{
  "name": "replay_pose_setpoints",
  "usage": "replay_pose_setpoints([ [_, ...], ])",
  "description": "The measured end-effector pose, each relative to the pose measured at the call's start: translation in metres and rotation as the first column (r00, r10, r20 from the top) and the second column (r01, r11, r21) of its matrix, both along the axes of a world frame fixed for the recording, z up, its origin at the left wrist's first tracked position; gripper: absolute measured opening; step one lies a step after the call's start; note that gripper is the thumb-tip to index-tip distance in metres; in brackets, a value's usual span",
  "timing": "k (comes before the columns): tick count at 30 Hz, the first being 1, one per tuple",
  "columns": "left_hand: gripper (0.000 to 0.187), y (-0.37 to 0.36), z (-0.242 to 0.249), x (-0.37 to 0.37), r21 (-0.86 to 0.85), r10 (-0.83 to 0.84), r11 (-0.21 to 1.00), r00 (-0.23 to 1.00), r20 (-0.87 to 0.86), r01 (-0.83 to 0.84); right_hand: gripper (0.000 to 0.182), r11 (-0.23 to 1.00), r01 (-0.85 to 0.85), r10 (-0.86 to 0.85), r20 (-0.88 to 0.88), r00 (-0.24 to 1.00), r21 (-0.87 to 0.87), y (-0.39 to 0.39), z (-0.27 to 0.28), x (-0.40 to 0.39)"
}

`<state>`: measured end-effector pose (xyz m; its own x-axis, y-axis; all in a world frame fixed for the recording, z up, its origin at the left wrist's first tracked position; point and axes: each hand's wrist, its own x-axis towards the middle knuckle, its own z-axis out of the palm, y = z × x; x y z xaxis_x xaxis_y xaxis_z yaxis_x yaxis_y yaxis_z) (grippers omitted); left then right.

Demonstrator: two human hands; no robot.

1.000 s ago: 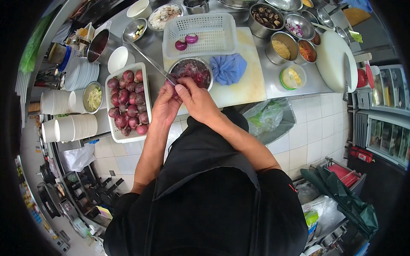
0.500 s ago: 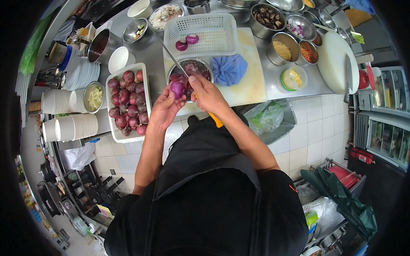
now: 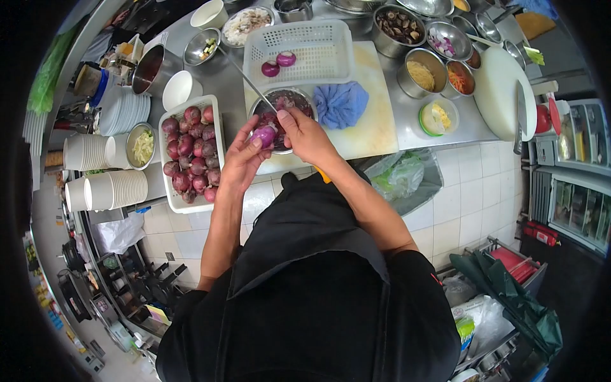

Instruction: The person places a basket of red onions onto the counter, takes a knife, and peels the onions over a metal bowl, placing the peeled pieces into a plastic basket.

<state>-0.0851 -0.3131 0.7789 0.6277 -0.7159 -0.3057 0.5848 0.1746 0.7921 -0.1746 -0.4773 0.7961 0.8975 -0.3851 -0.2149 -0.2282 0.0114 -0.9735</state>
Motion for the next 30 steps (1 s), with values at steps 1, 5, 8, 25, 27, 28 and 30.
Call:
replay_pose_setpoints([
  [1, 0.062, 0.001, -0.001, 0.001, -0.001, 0.004, 1.0, 1.0, 0.005, -0.004, 0.042, 0.996, -0.017, 0.026, -0.105, 0.994, 0.086, -0.003, 0.003, 0.001],
  [5, 0.065, 0.008, -0.005, 0.002, 0.025, -0.036, 0.999, 0.999, 0.038, 0.035, 0.044, 1.0, 0.0, -0.001, -0.036, 0.999, -0.018, 0.0, 0.003, 0.001],
  [8, 0.062, 0.011, -0.006, 0.008, 0.105, -0.064, 0.993, 0.987, 0.147, 0.048, 0.045, 0.999, 0.04, -0.04, -0.008, 0.999, 0.011, 0.001, -0.006, 0.006],
  [25, 0.05, 0.01, 0.0, 0.017, -0.094, 0.031, 0.995, 0.991, -0.134, -0.044, 0.041, 0.951, -0.173, 0.184, -0.018, 0.983, 0.257, 0.01, 0.009, -0.002],
  [27, 0.049, 0.01, -0.004, 0.019, -0.14, 0.005, 0.99, 0.983, -0.185, -0.031, 0.04, 0.964, -0.116, 0.116, 0.015, 0.993, 0.237, 0.013, 0.007, 0.0],
  [28, 0.049, 0.011, -0.007, 0.02, -0.187, -0.03, 0.982, 0.972, -0.235, -0.015, 0.041, 0.995, -0.075, 0.07, 0.087, 0.994, 0.065, 0.012, 0.002, 0.002],
  [30, 0.049, 0.016, -0.012, 0.022, -0.149, -0.043, 0.989, 0.982, -0.181, 0.015, 0.041, 0.994, -0.014, 0.031, 0.164, 0.986, -0.106, 0.005, -0.006, 0.006],
])
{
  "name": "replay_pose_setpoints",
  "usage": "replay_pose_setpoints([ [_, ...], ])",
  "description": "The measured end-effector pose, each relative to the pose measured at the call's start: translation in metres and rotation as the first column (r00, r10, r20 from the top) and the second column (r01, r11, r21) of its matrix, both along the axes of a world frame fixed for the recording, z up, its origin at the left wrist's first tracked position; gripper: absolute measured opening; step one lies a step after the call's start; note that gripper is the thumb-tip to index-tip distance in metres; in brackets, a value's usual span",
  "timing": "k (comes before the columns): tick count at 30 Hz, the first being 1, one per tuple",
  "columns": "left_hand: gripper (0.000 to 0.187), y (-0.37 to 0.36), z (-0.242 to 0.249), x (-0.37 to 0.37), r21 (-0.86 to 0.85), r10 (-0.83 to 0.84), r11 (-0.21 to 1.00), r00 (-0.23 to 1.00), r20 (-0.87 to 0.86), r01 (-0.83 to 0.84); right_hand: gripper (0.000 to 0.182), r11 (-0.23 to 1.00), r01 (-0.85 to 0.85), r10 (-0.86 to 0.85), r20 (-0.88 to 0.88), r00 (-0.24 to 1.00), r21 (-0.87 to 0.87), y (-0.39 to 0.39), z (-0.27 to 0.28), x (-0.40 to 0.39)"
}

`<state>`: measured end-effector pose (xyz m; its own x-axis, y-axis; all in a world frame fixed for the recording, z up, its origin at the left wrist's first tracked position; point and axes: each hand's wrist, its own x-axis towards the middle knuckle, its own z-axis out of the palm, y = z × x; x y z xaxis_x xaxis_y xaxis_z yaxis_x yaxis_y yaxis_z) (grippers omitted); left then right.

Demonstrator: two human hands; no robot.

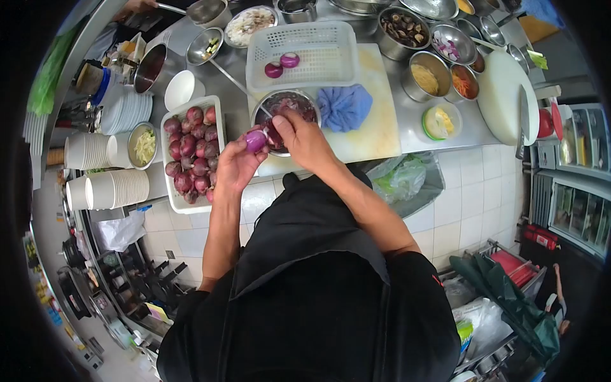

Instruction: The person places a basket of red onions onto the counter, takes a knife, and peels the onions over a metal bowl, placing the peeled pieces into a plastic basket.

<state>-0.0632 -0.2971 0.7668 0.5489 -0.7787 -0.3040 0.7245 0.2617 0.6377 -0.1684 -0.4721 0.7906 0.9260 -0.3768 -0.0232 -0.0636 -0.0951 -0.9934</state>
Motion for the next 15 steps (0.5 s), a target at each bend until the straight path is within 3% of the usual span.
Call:
replay_pose_setpoints([
  [2, 0.05, 0.001, -0.002, 0.003, 0.04, -0.021, 0.999, 0.998, 0.059, 0.019, 0.046, 0.998, 0.024, -0.022, -0.035, 0.999, 0.058, -0.01, -0.004, 0.003],
  [4, 0.054, -0.002, 0.0, 0.002, 0.128, 0.062, 0.988, 0.977, 0.203, -0.09, 0.047, 0.997, -0.022, 0.026, -0.063, 0.998, 0.069, -0.011, 0.01, -0.003],
  [6, 0.05, -0.006, 0.002, 0.002, 0.127, 0.097, 0.985, 0.981, 0.17, -0.12, 0.048, 0.995, -0.063, 0.069, -0.09, 0.994, 0.076, -0.009, 0.022, -0.008],
  [8, 0.047, -0.01, 0.006, 0.001, 0.126, 0.133, 0.981, 0.982, 0.137, -0.15, 0.046, 0.946, -0.1, 0.171, -0.213, 0.962, 0.309, -0.004, 0.027, -0.01],
  [11, 0.048, -0.013, 0.009, -0.002, 0.068, 0.077, 0.994, 0.995, 0.06, -0.081, 0.046, 0.923, -0.062, 0.138, -0.175, 0.975, 0.38, 0.005, 0.018, -0.005],
  [12, 0.047, -0.013, 0.007, -0.001, 0.036, 0.047, 0.998, 0.999, 0.006, -0.047, 0.046, 0.922, -0.062, 0.138, -0.175, 0.975, 0.382, 0.006, 0.012, -0.004],
  [14, 0.046, -0.012, 0.002, -0.002, 0.001, 0.013, 1.0, 0.999, -0.049, -0.013, 0.046, 0.987, -0.039, 0.055, -0.096, 0.994, 0.156, 0.004, -0.001, 0.001],
  [15, 0.045, -0.011, 0.0, -0.001, 0.001, -0.001, 1.0, 0.999, -0.051, 0.001, 0.046, 0.987, -0.037, 0.053, -0.098, 0.994, 0.155, 0.002, -0.002, 0.002],
])
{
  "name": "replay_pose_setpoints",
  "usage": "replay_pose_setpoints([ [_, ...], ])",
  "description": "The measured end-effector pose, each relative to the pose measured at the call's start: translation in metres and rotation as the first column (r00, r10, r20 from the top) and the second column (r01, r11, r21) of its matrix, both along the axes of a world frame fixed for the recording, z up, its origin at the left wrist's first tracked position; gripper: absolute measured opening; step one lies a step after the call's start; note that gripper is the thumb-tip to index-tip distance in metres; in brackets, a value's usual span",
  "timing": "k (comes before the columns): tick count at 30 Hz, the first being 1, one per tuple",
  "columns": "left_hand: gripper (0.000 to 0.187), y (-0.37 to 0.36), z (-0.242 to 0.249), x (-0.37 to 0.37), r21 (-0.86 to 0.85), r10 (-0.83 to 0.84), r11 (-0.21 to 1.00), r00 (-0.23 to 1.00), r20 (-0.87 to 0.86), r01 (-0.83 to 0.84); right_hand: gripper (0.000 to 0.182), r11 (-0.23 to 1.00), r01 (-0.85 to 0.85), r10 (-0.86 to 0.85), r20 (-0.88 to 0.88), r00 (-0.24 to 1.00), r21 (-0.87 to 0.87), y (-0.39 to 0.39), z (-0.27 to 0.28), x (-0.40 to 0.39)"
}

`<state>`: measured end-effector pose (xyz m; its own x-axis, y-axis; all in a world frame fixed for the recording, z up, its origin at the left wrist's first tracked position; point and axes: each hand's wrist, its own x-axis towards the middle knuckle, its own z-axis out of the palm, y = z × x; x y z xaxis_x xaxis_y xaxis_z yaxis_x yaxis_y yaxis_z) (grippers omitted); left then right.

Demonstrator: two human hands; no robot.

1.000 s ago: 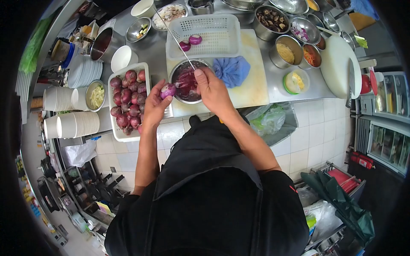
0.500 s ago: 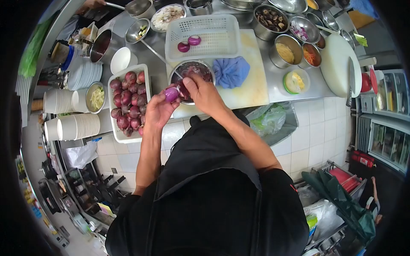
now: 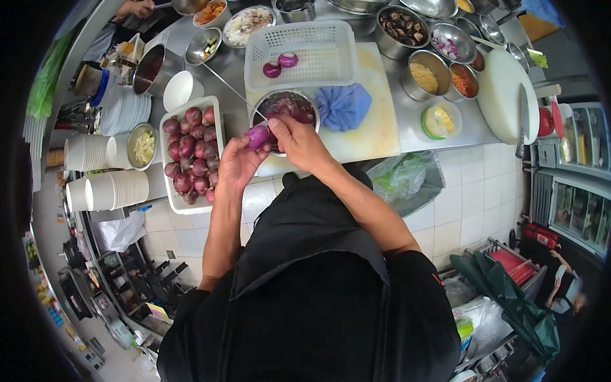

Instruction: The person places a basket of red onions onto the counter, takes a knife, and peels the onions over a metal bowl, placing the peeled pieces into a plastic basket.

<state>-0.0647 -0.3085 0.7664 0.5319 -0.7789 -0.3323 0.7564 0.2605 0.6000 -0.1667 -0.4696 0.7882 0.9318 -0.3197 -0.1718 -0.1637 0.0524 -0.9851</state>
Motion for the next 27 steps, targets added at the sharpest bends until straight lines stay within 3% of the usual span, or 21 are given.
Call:
replay_pose_setpoints([
  [2, 0.044, 0.003, -0.003, 0.0, 0.0, -0.011, 1.0, 1.0, -0.003, 0.011, 0.045, 0.981, 0.063, -0.051, 0.068, 0.996, -0.186, -0.001, -0.002, 0.002],
  [5, 0.044, 0.005, -0.001, 0.0, 0.12, -0.038, 0.993, 0.989, 0.145, 0.02, 0.045, 0.988, 0.098, -0.09, 0.066, 0.994, -0.118, -0.009, 0.0, 0.002],
  [7, 0.051, 0.003, -0.001, -0.003, 0.342, 0.017, 0.909, 0.844, 0.535, -0.236, 0.047, 0.992, 0.043, -0.04, 0.028, 0.999, -0.117, -0.015, 0.012, -0.004],
  [10, 0.059, 0.0, 0.005, -0.002, 0.24, 0.144, 0.911, 0.804, 0.577, -0.335, 0.049, 0.986, 0.005, -0.004, 0.007, 1.0, -0.167, -0.015, 0.014, -0.005],
  [12, 0.061, 0.0, 0.014, -0.003, 0.246, 0.121, 0.917, 0.807, 0.578, -0.314, 0.051, 0.976, 0.017, -0.013, 0.021, 1.0, -0.216, -0.014, 0.014, -0.006],
  [14, 0.063, 0.0, 0.017, -0.004, 0.253, 0.097, 0.922, 0.809, 0.58, -0.292, 0.055, 0.983, -0.114, 0.106, -0.06, 0.993, -0.141, -0.015, 0.018, -0.007],
  [18, 0.065, -0.002, 0.016, -0.008, 0.221, 0.034, 0.953, 0.803, 0.595, -0.205, 0.053, 0.98, -0.172, 0.169, -0.039, 0.985, -0.096, -0.006, 0.021, -0.008],
  [20, 0.065, -0.003, 0.016, -0.009, 0.202, 0.036, 0.96, 0.801, 0.597, -0.193, 0.055, 0.948, -0.171, 0.203, 0.094, 0.975, -0.27, -0.005, 0.019, -0.007],
  [23, 0.065, -0.002, 0.016, -0.008, 0.217, -0.002, 0.961, 0.776, 0.631, -0.174, 0.051, 0.913, -0.133, 0.192, 0.119, 0.974, -0.385, -0.003, 0.013, -0.008],
  [27, 0.067, 0.001, 0.012, -0.007, 0.186, 0.005, 0.971, 0.791, 0.611, -0.15, 0.049, 0.927, -0.102, 0.142, 0.085, 0.986, -0.36, -0.002, 0.016, -0.008],
])
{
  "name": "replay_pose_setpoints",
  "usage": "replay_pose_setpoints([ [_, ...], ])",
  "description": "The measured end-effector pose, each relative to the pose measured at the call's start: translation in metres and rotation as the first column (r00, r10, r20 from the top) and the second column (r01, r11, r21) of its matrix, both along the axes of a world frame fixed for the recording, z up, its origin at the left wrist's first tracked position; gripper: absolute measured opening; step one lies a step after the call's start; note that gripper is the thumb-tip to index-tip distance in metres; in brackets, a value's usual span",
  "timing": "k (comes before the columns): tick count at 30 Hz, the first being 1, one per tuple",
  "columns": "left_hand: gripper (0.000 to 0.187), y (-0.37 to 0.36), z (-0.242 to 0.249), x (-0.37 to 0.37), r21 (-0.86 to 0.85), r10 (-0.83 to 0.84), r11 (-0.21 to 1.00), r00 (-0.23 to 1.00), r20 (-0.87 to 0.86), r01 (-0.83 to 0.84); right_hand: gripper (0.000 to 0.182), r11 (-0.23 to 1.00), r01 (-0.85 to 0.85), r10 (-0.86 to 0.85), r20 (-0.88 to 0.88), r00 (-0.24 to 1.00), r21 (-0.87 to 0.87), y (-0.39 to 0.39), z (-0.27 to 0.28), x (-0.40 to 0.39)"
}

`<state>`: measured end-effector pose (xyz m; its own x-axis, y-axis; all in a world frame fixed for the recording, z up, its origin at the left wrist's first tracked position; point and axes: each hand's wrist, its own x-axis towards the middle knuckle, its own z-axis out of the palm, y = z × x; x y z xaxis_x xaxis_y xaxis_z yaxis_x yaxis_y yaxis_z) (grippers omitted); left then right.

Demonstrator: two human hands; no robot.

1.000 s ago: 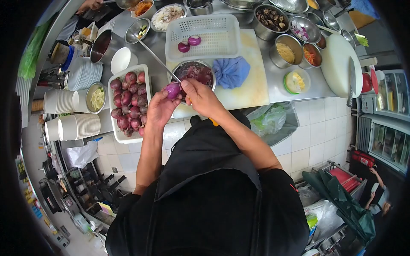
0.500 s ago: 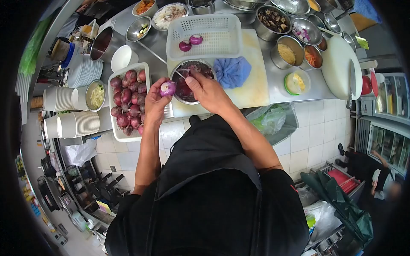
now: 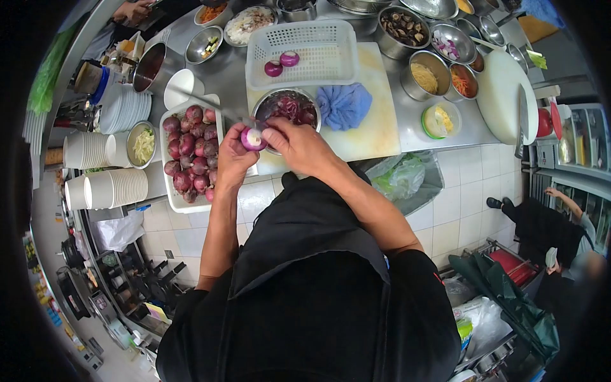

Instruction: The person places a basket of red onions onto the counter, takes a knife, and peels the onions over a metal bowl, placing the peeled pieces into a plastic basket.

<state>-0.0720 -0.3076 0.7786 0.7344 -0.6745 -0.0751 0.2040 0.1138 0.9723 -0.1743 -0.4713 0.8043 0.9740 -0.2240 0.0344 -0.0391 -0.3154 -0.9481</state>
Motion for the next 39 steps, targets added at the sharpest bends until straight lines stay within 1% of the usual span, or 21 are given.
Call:
replay_pose_setpoints([
  [2, 0.068, 0.001, 0.0, 0.0, -0.009, 0.011, 1.0, 1.0, -0.002, -0.011, 0.049, 0.989, 0.115, -0.112, -0.035, 0.993, 0.097, -0.003, -0.006, 0.004],
  [3, 0.067, 0.001, 0.0, -0.001, -0.065, 0.02, 0.998, 0.999, -0.033, -0.022, 0.049, 0.989, 0.113, -0.11, -0.035, 0.993, 0.098, -0.006, -0.005, 0.005],
  [5, 0.065, 0.003, -0.001, 0.001, -0.12, 0.027, 0.992, 0.998, -0.063, -0.034, 0.049, 0.973, 0.156, -0.11, -0.253, 0.961, 0.169, -0.013, -0.002, 0.004],
  [7, 0.063, 0.011, -0.006, 0.013, -0.291, -0.074, 0.955, 0.901, -0.427, -0.059, 0.05, 0.977, 0.143, -0.105, -0.23, 0.968, 0.156, -0.016, -0.002, 0.003],
  [8, 0.06, 0.014, -0.009, 0.019, -0.373, -0.157, 0.927, 0.856, -0.492, -0.045, 0.05, 0.978, 0.14, -0.099, -0.245, 0.964, 0.156, -0.016, 0.002, 0.002],
  [9, 0.06, 0.015, -0.009, 0.019, -0.372, -0.154, 0.927, 0.858, -0.491, -0.047, 0.05, 0.978, 0.137, -0.092, -0.261, 0.961, 0.158, -0.015, 0.006, 0.001],
  [11, 0.059, 0.015, -0.009, 0.018, -0.199, 0.004, 0.976, 0.928, -0.372, -0.084, 0.048, 0.978, 0.089, -0.044, -0.229, 0.972, 0.19, -0.012, 0.015, 0.0],
  [13, 0.059, 0.012, -0.004, 0.013, -0.148, 0.032, 0.986, 0.949, -0.314, -0.082, 0.046, 0.975, 0.047, -0.002, -0.201, 0.98, 0.219, -0.011, 0.024, -0.001],
  [15, 0.063, 0.005, 0.002, 0.008, -0.066, 0.058, 0.996, 0.993, -0.104, -0.065, 0.044, 0.975, -0.06, 0.086, -0.114, 0.99, 0.212, -0.007, 0.03, 0.0],
  [19, 0.069, -0.002, 0.005, 0.005, -0.017, 0.042, 0.999, 0.998, -0.042, -0.043, 0.041, 0.994, -0.088, 0.088, -0.009, 0.996, 0.064, 0.001, 0.009, 0.003],
  [23, 0.075, -0.004, -0.003, 0.002, -0.019, 0.113, 0.994, 0.983, 0.146, -0.111, 0.039, 0.998, -0.036, 0.038, 0.025, 0.999, -0.057, 0.007, 0.003, 0.002],
  [24, 0.077, -0.005, -0.005, 0.002, -0.017, 0.142, 0.99, 0.968, 0.207, -0.142, 0.039, 0.999, -0.03, 0.03, 0.017, 0.999, -0.036, 0.009, 0.005, 0.002],
  [26, 0.078, -0.004, -0.011, 0.002, -0.026, 0.152, 0.988, 0.97, 0.189, -0.15, 0.04, 1.0, -0.021, 0.021, 0.01, 1.0, -0.014, 0.01, 0.004, 0.003],
  [28, 0.08, -0.005, -0.007, 0.0, -0.034, 0.16, 0.987, 0.972, 0.172, -0.156, 0.043, 0.978, 0.05, -0.046, -0.024, 0.999, 0.203, 0.009, -0.001, 0.005],
  [29, 0.081, -0.005, -0.003, -0.002, -0.05, 0.152, 0.988, 0.982, 0.11, -0.147, 0.043, 0.978, 0.051, -0.048, -0.023, 0.999, 0.203, 0.007, -0.001, 0.005],
  [31, 0.082, -0.006, 0.0, -0.003, -0.067, 0.138, 0.989, 0.989, 0.05, -0.134, 0.044, 0.939, 0.176, -0.127, -0.178, 0.976, 0.295, -0.002, 0.0, 0.001],
  [33, 0.076, -0.011, -0.001, 0.001, -0.075, 0.135, 0.989, 0.989, 0.06, -0.13, 0.044, 0.921, 0.221, -0.168, -0.185, 0.968, 0.321, -0.011, -0.002, -0.004],
  [34, 0.076, -0.017, 0.001, 0.006, -0.085, 0.13, 0.989, 0.989, 0.064, -0.124, 0.044, 0.899, 0.269, -0.185, -0.257, 0.948, 0.345, -0.017, -0.003, -0.007],
  [35, 0.074, -0.023, 0.002, 0.012, -0.03, 0.13, 0.991, 0.985, 0.114, -0.127, 0.045, 0.875, 0.317, -0.196, -0.331, 0.923, 0.366, -0.02, -0.004, -0.009],
  [37, 0.071, -0.036, 0.01, 0.019, 0.02, 0.117, 0.992, 0.978, 0.17, -0.122, 0.047, 0.867, 0.308, -0.185, -0.321, 0.929, 0.391, -0.022, -0.004, -0.012],
  [39, 0.068, -0.05, 0.02, 0.021, 0.106, 0.029, 0.992, 0.941, 0.336, -0.068, 0.049, 0.804, 0.235, -0.112, -0.25, 0.962, 0.546, -0.018, 0.003, -0.013],
])
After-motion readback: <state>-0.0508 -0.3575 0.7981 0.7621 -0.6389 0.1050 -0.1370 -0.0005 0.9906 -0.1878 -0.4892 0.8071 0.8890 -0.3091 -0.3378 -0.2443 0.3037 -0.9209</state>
